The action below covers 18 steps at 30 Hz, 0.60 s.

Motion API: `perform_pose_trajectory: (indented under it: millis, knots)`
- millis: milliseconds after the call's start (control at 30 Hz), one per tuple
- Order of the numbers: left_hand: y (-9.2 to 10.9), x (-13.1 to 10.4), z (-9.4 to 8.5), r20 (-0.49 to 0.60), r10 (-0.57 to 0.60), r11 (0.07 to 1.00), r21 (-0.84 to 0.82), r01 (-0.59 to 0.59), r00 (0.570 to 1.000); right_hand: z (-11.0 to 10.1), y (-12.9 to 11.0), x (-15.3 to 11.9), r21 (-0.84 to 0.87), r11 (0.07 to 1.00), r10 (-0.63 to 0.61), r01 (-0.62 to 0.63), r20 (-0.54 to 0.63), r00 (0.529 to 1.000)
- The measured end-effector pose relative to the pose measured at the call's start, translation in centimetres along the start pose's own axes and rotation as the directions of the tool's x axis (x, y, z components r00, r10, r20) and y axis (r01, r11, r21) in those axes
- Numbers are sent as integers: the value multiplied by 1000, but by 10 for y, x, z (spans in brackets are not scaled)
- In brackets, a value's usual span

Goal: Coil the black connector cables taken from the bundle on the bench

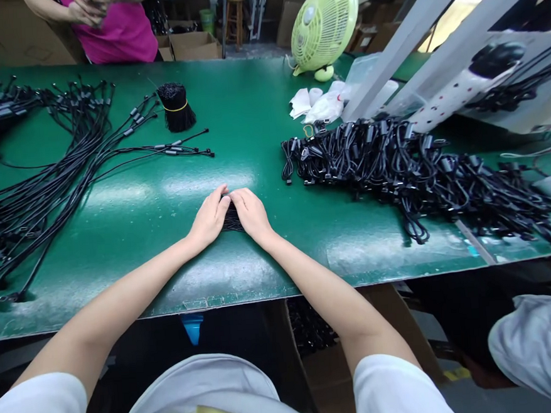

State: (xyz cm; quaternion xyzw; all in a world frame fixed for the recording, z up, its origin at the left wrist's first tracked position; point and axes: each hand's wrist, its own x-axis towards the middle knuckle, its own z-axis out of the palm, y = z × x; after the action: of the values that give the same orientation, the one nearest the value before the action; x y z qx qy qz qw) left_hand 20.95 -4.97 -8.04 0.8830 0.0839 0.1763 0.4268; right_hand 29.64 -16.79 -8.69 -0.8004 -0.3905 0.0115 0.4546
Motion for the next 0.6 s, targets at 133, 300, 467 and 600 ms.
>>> perform_pose_trajectory:
  millis: [133, 300, 467, 600]
  knots:
    - [-3, -6, -24, -108, -92, 983, -168, 73, 990, -13, -6, -9, -217, 962, -136, 167, 148, 979]
    - [-14, -41, -91, -140, -166, 977, -158, 144, 976, -17, -1, -9, -366, 828, -250, 424, 437, 864]
    - [-36, -100, -169, -269, -153, 866, 426, 260, 951, -9, 7, 10, -396, 814, -252, 425, 418, 873]
    - [-67, -147, -222, -432, -182, 506, 729, 461, 883, -6, 6, 6, -518, 724, -260, 455, 406, 876]
